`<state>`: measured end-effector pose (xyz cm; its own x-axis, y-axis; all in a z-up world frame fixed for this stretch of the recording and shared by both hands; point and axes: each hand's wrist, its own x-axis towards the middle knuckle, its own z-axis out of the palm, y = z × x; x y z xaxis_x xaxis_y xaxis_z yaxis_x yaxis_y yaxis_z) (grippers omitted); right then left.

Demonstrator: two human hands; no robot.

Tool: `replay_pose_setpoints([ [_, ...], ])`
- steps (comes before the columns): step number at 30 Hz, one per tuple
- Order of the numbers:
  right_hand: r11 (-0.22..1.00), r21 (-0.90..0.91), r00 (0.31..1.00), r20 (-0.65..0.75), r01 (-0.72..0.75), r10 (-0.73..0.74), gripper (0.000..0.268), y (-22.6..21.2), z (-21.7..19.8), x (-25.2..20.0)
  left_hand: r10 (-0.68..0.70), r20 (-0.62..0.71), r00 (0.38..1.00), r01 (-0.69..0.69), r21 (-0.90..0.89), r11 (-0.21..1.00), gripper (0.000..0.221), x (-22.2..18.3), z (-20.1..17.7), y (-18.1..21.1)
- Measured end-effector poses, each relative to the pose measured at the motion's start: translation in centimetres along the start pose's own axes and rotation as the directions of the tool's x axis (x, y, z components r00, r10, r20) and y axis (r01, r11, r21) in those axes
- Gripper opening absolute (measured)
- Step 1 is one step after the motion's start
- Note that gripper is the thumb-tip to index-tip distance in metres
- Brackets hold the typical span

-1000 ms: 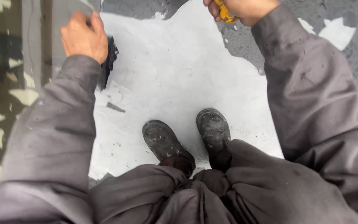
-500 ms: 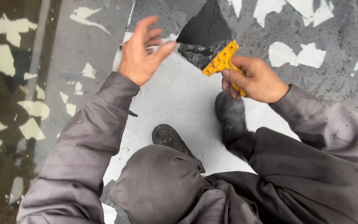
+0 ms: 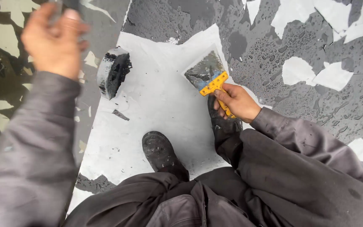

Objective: Scraping a white coating off a dark industrial surface using a hand scraper tool.

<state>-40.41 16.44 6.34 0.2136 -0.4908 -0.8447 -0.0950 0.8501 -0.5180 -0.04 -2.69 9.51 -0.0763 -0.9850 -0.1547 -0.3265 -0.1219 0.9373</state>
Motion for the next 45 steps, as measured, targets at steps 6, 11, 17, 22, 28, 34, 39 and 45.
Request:
replay_pose_setpoints([
  [6,0.970,0.240,0.999,0.018,-0.034,0.031,0.024,0.8,-1.3,3.1,-0.255,-0.104,0.961,0.269,0.547,0.793,0.063,-2.8,-0.9,-8.4],
  [11,0.959,0.273,0.996,0.077,-0.074,0.055,0.024,0.1,-1.3,5.8,-0.300,-0.125,0.946,0.312,0.610,0.729,0.056,-4.2,4.8,-6.7],
  [17,0.924,0.355,0.989,0.031,-0.146,0.144,0.021,-2.0,0.5,6.9,-0.205,-0.234,0.950,0.309,0.628,0.714,0.049,-4.0,7.2,-4.9],
  [22,0.902,0.398,0.986,0.057,-0.168,0.159,0.019,-2.6,0.9,7.8,-0.115,-0.360,0.926,0.323,0.595,0.736,0.047,-4.3,7.7,-5.5],
  [28,0.924,0.320,0.978,0.036,-0.208,0.208,0.017,-2.1,0.2,9.0,-0.093,-0.371,0.924,0.309,0.581,0.753,0.046,-4.5,7.8,-5.0],
  [34,0.973,0.181,0.986,0.101,-0.146,0.129,0.018,-3.1,-2.1,9.3,-0.142,-0.350,0.926,0.339,0.603,0.723,0.044,-4.5,7.9,-4.6],
  [39,0.983,-0.060,0.977,0.114,-0.173,0.179,0.018,-4.7,-4.4,9.8,-0.100,-0.317,0.943,0.288,0.629,0.723,0.039,-5.0,7.8,-5.0],
  [45,0.964,-0.161,0.965,0.122,-0.213,0.233,0.019,-7.2,-5.8,10.2,-0.106,-0.329,0.938,0.305,0.646,0.700,0.039,-4.8,8.2,-4.8],
])
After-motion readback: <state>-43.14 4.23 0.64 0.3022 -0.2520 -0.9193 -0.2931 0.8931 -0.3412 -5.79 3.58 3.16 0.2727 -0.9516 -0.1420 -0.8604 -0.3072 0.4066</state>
